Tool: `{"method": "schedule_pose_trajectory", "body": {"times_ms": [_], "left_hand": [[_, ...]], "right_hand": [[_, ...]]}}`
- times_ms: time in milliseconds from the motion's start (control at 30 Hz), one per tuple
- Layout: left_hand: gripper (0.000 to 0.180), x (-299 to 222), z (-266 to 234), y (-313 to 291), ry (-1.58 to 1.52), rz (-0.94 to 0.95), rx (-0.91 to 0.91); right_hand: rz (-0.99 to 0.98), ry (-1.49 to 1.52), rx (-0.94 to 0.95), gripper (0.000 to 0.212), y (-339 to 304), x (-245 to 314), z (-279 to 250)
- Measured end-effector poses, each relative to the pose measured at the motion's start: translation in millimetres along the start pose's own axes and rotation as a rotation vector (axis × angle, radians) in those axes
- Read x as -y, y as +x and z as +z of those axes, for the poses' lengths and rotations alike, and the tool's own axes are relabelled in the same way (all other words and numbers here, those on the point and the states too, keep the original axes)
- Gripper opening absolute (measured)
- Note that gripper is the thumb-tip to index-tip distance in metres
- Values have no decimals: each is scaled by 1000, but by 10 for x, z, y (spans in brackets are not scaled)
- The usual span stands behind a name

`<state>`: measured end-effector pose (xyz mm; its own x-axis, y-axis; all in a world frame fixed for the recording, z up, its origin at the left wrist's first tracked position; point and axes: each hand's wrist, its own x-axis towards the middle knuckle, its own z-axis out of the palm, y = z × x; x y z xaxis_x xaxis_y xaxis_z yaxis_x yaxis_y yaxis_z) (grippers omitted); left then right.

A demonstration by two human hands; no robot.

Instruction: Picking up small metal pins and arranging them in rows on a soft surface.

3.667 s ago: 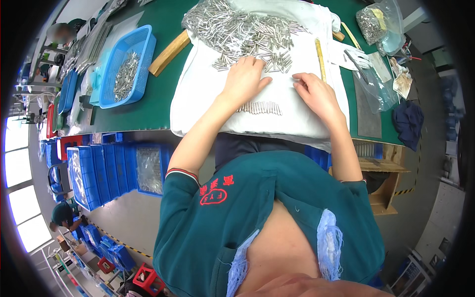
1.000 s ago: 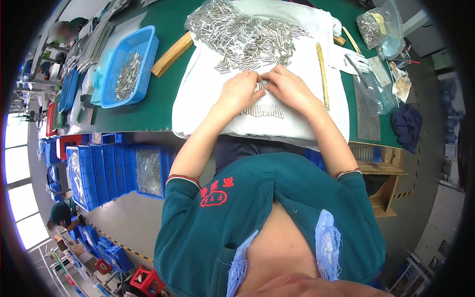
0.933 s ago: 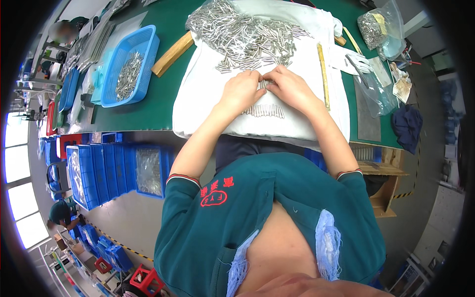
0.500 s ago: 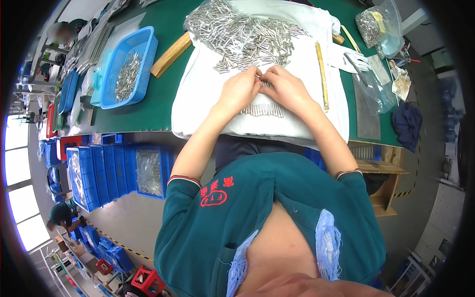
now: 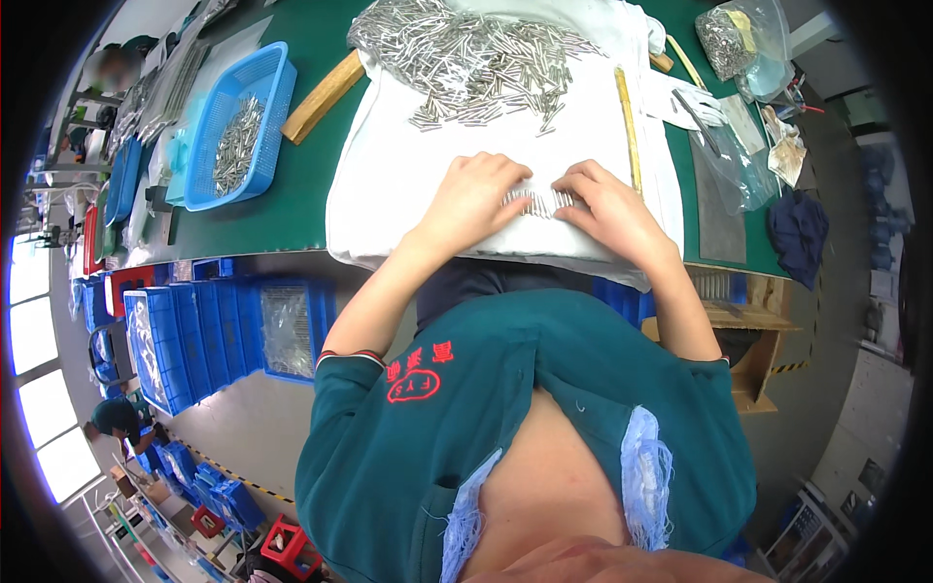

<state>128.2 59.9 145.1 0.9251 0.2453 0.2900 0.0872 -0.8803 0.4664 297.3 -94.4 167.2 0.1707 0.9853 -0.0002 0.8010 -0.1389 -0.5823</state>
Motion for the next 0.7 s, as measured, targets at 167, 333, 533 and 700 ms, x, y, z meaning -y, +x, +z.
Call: {"method": "schedule_pose_trajectory", "body": {"times_ms": [167, 333, 533, 700], "left_hand": [[42, -193, 214, 10, 108, 57, -15], [38, -216, 311, 48, 121, 62, -47], [38, -170, 271, 50, 80, 133, -13], [38, -26, 149, 232, 27, 60, -33]], "right_hand": [[14, -1, -36, 31, -78, -23, 16], [10, 2, -26, 30, -111, -52, 46], [61, 12, 19, 33, -155, 11, 48], [149, 77, -55, 36, -39, -50, -52]]}}
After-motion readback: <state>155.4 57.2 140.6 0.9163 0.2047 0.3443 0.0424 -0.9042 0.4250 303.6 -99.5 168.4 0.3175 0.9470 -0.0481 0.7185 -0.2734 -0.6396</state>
